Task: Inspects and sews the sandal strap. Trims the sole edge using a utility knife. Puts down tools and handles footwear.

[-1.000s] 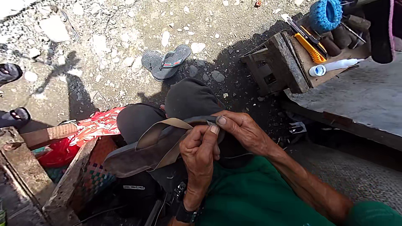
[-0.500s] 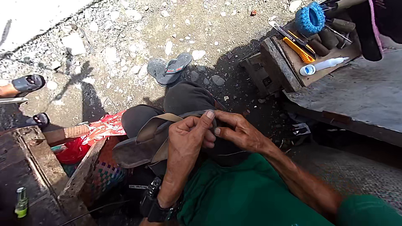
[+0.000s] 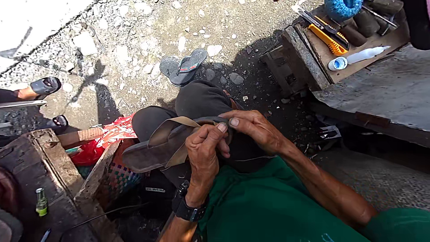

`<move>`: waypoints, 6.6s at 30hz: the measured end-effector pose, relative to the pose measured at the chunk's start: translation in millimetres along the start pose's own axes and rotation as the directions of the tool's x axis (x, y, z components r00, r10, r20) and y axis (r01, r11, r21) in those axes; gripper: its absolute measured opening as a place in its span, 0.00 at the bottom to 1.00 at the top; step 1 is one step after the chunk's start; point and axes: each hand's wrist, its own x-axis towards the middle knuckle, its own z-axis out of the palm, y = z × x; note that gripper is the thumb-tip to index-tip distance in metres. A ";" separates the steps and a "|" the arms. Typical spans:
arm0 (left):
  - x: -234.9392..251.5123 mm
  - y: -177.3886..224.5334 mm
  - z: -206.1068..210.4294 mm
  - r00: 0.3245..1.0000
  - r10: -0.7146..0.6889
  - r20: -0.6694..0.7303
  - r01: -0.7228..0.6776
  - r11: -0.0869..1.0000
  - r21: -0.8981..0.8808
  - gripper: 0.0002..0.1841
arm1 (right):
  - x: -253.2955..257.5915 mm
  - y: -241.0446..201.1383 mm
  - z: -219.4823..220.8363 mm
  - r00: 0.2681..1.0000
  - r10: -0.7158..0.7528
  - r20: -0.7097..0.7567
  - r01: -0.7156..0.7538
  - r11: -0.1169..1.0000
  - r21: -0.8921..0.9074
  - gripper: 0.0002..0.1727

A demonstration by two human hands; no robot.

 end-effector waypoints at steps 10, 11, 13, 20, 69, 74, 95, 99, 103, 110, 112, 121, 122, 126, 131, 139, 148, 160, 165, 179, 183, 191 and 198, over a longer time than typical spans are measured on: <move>2.7 -4.2 2.6 0.999 0.025 -0.032 -0.028 0.996 -0.083 0.15 | 11.4 -3.3 -12.4 0.983 0.013 0.185 -0.020 0.999 0.038 0.23; 3.3 -3.7 3.5 0.999 0.021 -0.048 -0.025 0.995 -0.092 0.15 | 10.8 -2.2 -13.0 0.982 0.010 0.191 -0.019 0.999 0.048 0.23; 2.9 -5.2 5.8 0.997 0.037 -0.066 -0.043 0.995 -0.090 0.15 | 8.7 -0.7 -10.9 0.987 -0.005 0.158 -0.003 0.999 0.053 0.21; -4.5 -18.7 3.8 0.988 0.139 -0.072 -0.141 0.990 -0.021 0.14 | 10.9 -11.4 -2.4 0.993 0.068 0.099 -0.060 0.995 -0.077 0.22; -12.2 89.6 -42.4 0.579 0.798 0.163 -0.687 0.371 0.624 0.16 | 35.9 -130.2 43.4 0.899 -0.434 0.050 0.436 0.887 -0.153 0.16; -19.5 34.9 -51.8 0.602 0.798 -0.020 -0.700 0.540 0.467 0.18 | 43.8 -132.6 51.0 0.864 -0.365 0.347 0.476 0.818 -0.323 0.16; -70.6 25.5 -212.7 0.916 0.265 -0.301 -0.273 0.962 0.014 0.12 | 118.2 -8.2 199.9 0.643 -0.351 0.680 0.553 0.828 -0.095 0.19; -65.4 7.8 -205.2 0.835 0.400 -0.378 -0.379 0.916 0.134 0.12 | 112.5 -2.3 204.4 0.685 -0.371 0.627 0.566 0.813 -0.137 0.18; -57.2 -5.6 -197.1 0.748 0.509 -0.426 -0.458 0.860 0.225 0.13 | 108.9 -3.2 201.9 0.712 -0.360 0.603 0.568 0.800 -0.193 0.17; -52.3 -12.5 -184.3 0.678 0.580 -0.452 -0.482 0.815 0.322 0.15 | 101.6 -3.6 195.8 0.745 -0.367 0.557 0.578 0.772 -0.265 0.18; -54.0 -2.4 -181.6 0.705 0.569 -0.423 -0.461 0.821 0.337 0.14 | 109.0 -17.4 186.0 0.724 -0.244 0.646 0.512 0.817 -0.266 0.18; -63.2 9.5 -167.6 0.735 0.585 -0.342 -0.439 0.796 0.417 0.16 | 127.4 -71.1 178.3 0.704 0.335 0.627 -0.008 0.886 -0.464 0.18; -65.1 10.0 -168.5 0.747 0.577 -0.331 -0.436 0.800 0.412 0.16 | 127.0 -72.6 182.2 0.702 0.361 0.614 -0.008 0.866 -0.500 0.18; -68.7 11.5 -177.0 0.788 0.527 -0.318 -0.417 0.837 0.354 0.16 | 131.6 -66.3 185.6 0.652 0.362 0.666 -0.030 0.890 -0.455 0.18; -67.7 2.6 -194.4 0.793 0.542 -0.278 -0.457 0.831 0.317 0.15 | 109.5 -33.0 187.7 0.793 0.013 0.610 0.153 0.964 -0.219 0.15; -58.0 -17.5 -189.5 0.684 0.602 -0.411 -0.509 0.798 0.321 0.15 | 78.9 -10.9 212.6 0.925 -0.228 0.304 0.311 0.915 -0.258 0.15; -58.3 -7.8 -182.0 0.686 0.595 -0.418 -0.498 0.803 0.326 0.14 | 98.8 -49.6 195.9 0.866 0.154 0.475 0.096 0.882 -0.461 0.18; -58.7 -19.7 -195.5 0.720 0.555 -0.416 -0.516 0.830 0.213 0.13 | 101.4 -20.2 202.6 0.833 -0.110 0.542 0.320 0.896 -0.309 0.17; -53.4 -27.0 -189.8 0.674 0.570 -0.470 -0.534 0.815 0.224 0.13 | 80.7 -6.7 215.8 0.897 -0.276 0.344 0.394 0.853 -0.342 0.17; -72.6 4.5 -181.7 0.816 0.529 -0.234 -0.490 0.847 0.207 0.19 | 125.2 -95.6 184.4 0.528 0.586 0.614 -0.129 0.770 -0.625 0.21; -80.9 5.5 -188.1 0.847 0.487 -0.212 -0.448 0.869 0.210 0.22 | 113.7 -85.7 192.9 0.611 0.520 0.598 -0.116 0.805 -0.582 0.22; -77.5 1.1 -198.1 0.885 0.335 -0.324 -0.378 0.923 -0.077 0.20 | 101.1 -40.1 205.4 0.737 0.172 0.653 0.082 0.937 -0.340 0.19; -62.3 -16.3 -194.6 0.791 0.389 -0.471 -0.465 0.884 -0.050 0.13 | 100.3 -16.1 204.0 0.767 -0.042 0.640 0.270 0.926 -0.263 0.20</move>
